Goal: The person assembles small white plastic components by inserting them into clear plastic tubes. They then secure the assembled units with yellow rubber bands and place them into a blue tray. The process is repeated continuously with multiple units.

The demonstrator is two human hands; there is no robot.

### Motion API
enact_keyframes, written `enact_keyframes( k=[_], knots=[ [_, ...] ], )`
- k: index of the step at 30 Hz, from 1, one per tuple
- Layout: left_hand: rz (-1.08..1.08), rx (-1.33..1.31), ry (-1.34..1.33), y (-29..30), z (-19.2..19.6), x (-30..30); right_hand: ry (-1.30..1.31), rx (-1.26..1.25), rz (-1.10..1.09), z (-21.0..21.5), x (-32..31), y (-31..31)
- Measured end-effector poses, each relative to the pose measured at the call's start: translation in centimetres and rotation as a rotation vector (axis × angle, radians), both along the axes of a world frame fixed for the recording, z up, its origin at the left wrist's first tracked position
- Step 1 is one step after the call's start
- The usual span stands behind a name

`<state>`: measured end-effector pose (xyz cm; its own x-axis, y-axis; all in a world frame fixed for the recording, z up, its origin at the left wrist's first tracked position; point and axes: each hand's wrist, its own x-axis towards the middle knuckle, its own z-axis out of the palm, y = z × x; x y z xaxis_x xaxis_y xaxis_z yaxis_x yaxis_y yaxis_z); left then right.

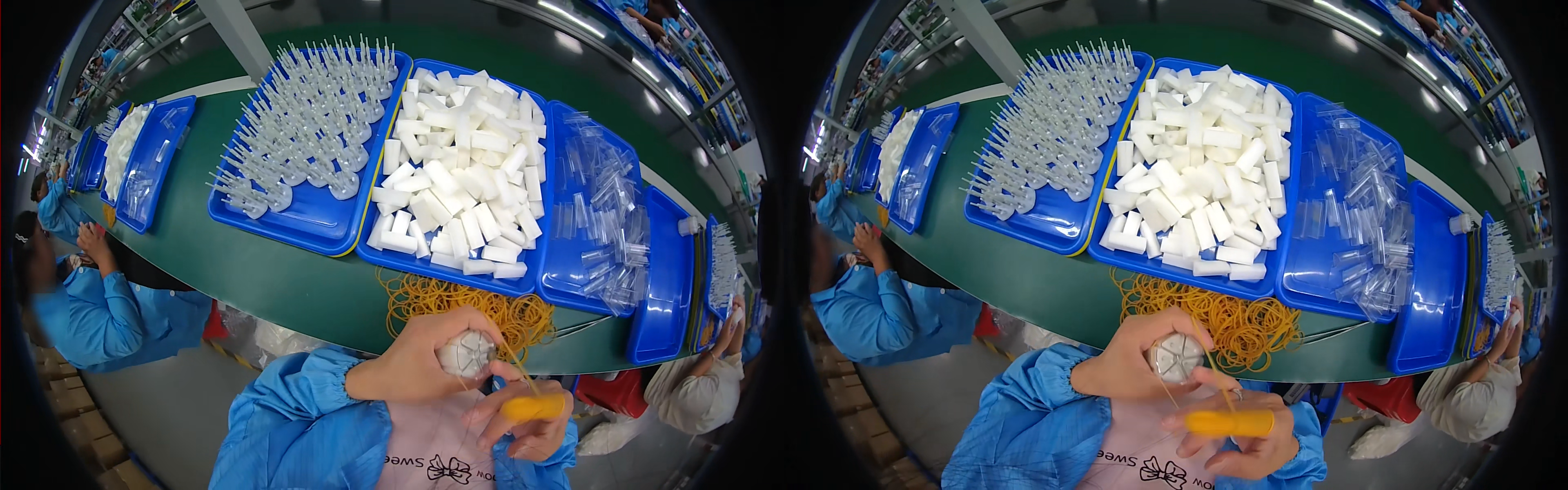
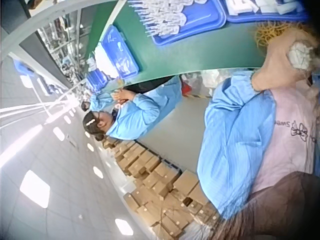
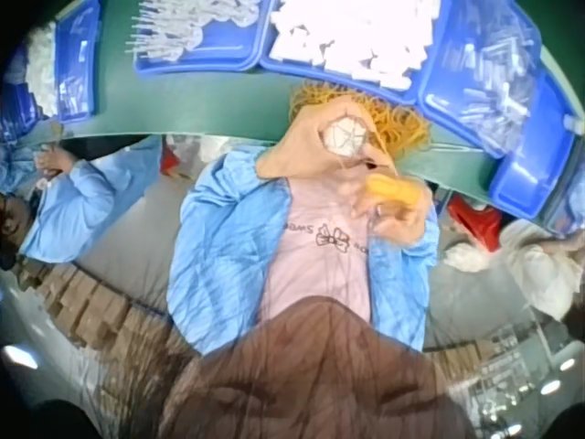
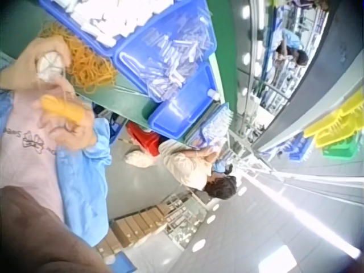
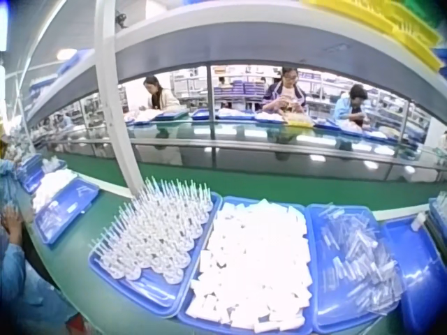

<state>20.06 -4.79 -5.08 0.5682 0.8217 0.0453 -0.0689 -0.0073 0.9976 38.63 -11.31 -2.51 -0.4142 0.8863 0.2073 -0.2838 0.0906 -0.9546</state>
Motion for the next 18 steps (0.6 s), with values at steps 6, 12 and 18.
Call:
enact_keyframes(
  k=[6, 12, 18],
  knots=[
    [0.175, -0.054, -0.015, 0.0, 0.1, 1.0, 0.024, 0.144, 0.129, -0.3, -1.9, 0.9],
    [0.062, 0.066, -0.185, 0.1, -1.0, 0.7, 0.913, -0.61, -0.177, -2.8, -1.5, 0.6],
    [-0.057, -0.004, -0.164, 0.5, -0.1, 0.8, 1.095, -0.736, 0.213, -7.6, 0.3, 1.4]
  ],
)
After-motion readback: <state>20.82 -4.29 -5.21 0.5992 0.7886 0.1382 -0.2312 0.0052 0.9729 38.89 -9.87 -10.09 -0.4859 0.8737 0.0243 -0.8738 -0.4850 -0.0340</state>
